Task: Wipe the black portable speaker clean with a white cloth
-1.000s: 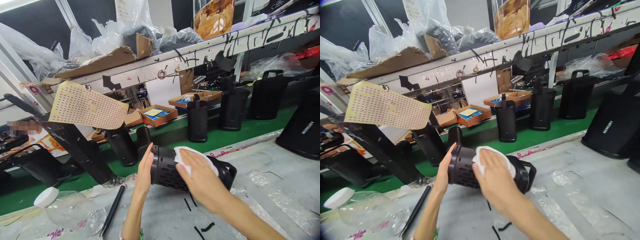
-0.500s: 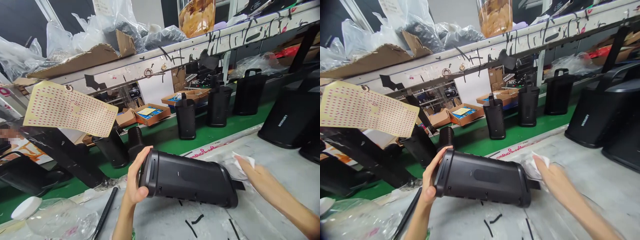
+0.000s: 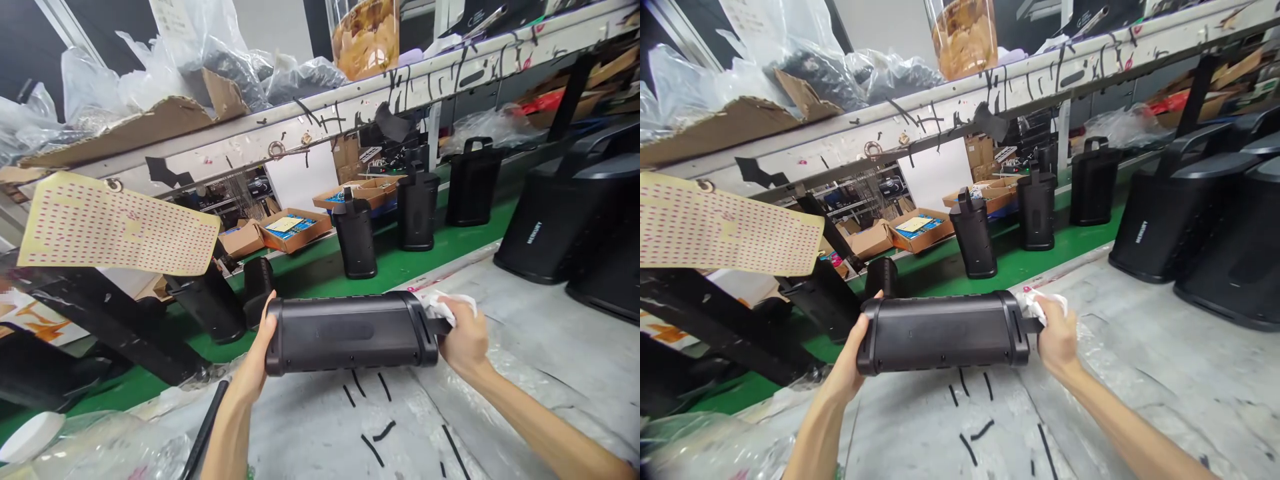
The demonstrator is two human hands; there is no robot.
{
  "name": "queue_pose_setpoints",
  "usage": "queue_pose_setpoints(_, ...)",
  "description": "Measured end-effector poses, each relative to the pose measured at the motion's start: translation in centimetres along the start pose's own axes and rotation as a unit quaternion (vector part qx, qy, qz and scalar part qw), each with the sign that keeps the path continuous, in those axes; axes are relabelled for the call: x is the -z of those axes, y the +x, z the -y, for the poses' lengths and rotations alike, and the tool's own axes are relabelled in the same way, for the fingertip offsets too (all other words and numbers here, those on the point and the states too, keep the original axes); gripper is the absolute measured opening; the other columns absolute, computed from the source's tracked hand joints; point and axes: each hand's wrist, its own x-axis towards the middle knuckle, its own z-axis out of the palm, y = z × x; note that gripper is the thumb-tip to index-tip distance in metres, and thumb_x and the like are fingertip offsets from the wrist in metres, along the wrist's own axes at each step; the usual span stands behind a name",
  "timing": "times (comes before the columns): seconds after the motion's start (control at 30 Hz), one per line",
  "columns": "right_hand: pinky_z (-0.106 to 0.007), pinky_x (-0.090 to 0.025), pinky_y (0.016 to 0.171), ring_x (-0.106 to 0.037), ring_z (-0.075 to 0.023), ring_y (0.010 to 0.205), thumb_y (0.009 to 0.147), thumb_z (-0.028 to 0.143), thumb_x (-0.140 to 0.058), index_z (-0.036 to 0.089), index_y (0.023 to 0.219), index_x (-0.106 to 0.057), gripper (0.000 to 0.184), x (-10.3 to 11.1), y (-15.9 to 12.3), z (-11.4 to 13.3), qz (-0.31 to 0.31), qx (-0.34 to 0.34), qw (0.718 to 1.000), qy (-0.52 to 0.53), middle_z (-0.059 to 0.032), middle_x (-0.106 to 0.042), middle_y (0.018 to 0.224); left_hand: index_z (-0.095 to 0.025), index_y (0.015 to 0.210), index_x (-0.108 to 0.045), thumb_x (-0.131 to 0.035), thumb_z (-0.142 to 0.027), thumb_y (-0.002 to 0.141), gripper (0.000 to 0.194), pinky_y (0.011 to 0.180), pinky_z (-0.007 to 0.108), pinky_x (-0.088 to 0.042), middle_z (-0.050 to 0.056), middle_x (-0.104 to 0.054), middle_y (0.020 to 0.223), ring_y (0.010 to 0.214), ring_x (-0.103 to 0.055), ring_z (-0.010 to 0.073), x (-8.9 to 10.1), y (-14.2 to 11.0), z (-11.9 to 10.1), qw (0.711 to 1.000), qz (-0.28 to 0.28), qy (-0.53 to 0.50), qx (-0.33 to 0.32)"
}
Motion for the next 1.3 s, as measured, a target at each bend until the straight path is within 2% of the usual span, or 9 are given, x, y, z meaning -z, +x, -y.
queue_pose_setpoints(0.17,-0.032,-0.046,0.065,-0.053,-0.0163,0.064,0.077,0.051,-0.056,0.018,0.063,-0.055,0.035,-1.5,-0.9,-0.5,0.02,-0.006,1.0,-0.002,-0.0025,-0.056,0.064,-0.036,0.141,-0.041,-0.058,-0.057,0.084,0.063,0.119,0.043,-0.014,-0.004,-0.036,0.153,0.142,-0.027,0.0272,-0.3,0.3,-0.2,0.998,-0.042,0.043,-0.014)
queue_pose_setpoints(0.3,-0.033,-0.047,0.062,-0.055,-0.0209,0.064,0.07,0.046,-0.051,0.022,0.06,-0.056,0.027,-1.3,-2.4,-0.3,0.062,-0.049,0.997,-0.005,-0.0047,-0.058,0.062,-0.03,0.143,-0.039,-0.06,-0.059,0.08,0.072,0.117,0.046,-0.02,0.002,-0.047,0.145,0.137,-0.035,0.0308,-0.4,0.4,-0.5,0.997,-0.045,0.062,-0.015)
queue_pose_setpoints(0.5,-0.032,-0.046,0.056,-0.051,-0.0207,0.06,0.073,0.05,-0.053,0.022,0.063,-0.057,0.03,-0.7,-2.0,-0.7,0.144,-0.088,0.986,0.011,-0.005,-0.055,0.061,-0.027,0.144,-0.037,-0.055,-0.06,0.078,0.077,0.109,0.048,-0.033,0.005,-0.062,0.13,0.124,-0.051,0.0334,-1.6,0.2,-1.2,0.992,-0.091,0.092,0.007)
queue_pose_setpoints(0.63,-0.03,-0.043,0.054,-0.047,-0.0181,0.057,0.075,0.052,-0.057,0.021,0.062,-0.054,0.034,-0.3,-1.4,-1.7,0.217,-0.074,0.973,0.032,-0.0033,-0.05,0.059,-0.027,0.144,-0.037,-0.056,-0.059,0.078,0.076,0.111,0.049,-0.03,0.004,-0.062,0.129,0.125,-0.051,0.0328,-2.2,0.1,-1.4,0.992,-0.099,0.079,0.004)
queue_pose_setpoints(0.73,-0.029,-0.039,0.052,-0.043,-0.0162,0.054,0.077,0.052,-0.056,0.02,0.062,-0.052,0.035,-0.2,-0.7,-2.4,0.236,-0.057,0.969,0.041,-0.0017,-0.046,0.058,-0.026,0.144,-0.036,-0.059,-0.058,0.078,0.077,0.111,0.05,-0.031,0.004,-0.063,0.129,0.125,-0.051,0.0329,-2.3,0.1,-1.6,0.994,-0.086,0.061,0.01)
queue_pose_setpoints(0.93,-0.027,-0.041,0.058,-0.047,-0.0161,0.061,0.073,0.05,-0.057,0.018,0.065,-0.055,0.033,-0.3,0.1,-2.4,0.236,-0.036,0.971,0.03,-0.0018,-0.051,0.062,-0.031,0.141,-0.043,-0.06,-0.055,0.083,0.065,0.116,0.043,-0.024,0.001,-0.052,0.141,0.135,-0.042,0.0281,-1.9,-0.8,-1.3,0.996,-0.072,0.059,-0.003)
queue_pose_setpoints(1.1,-0.027,-0.04,0.056,-0.047,-0.0153,0.059,0.075,0.052,-0.053,0.019,0.061,-0.052,0.036,-0.3,0.1,-0.6,0.239,-0.013,0.971,-0.024,-0.0019,-0.049,0.059,-0.028,0.142,-0.04,-0.06,-0.057,0.082,0.069,0.118,0.041,-0.02,0.001,-0.042,0.149,0.141,-0.032,0.0253,-1.7,-4.2,1.6,0.992,-0.105,0.039,-0.05)
queue_pose_setpoints(1.2,-0.027,-0.037,0.052,-0.045,-0.0155,0.057,0.085,0.05,-0.044,0.02,0.065,-0.047,0.036,0.4,0.4,1.3,0.181,0.01,0.981,-0.071,-0.0024,-0.045,0.058,-0.025,0.146,-0.034,-0.053,-0.056,0.085,0.071,0.117,0.038,-0.024,0.002,-0.043,0.148,0.14,-0.034,0.0234,-1.6,-5.8,3.7,0.989,-0.135,0.006,-0.063)
queue_pose_setpoints(1.3,-0.029,-0.038,0.053,-0.047,-0.0184,0.062,0.095,0.049,-0.025,0.022,0.07,-0.041,0.04,1.3,-0.7,2.6,0.105,0.078,0.986,-0.103,-0.0042,-0.044,0.061,-0.027,0.146,-0.033,-0.049,-0.053,0.088,0.066,0.117,0.037,-0.024,0.0,-0.047,0.145,0.138,-0.038,0.0212,-1.2,-6.3,5.2,0.987,-0.148,-0.017,-0.066)
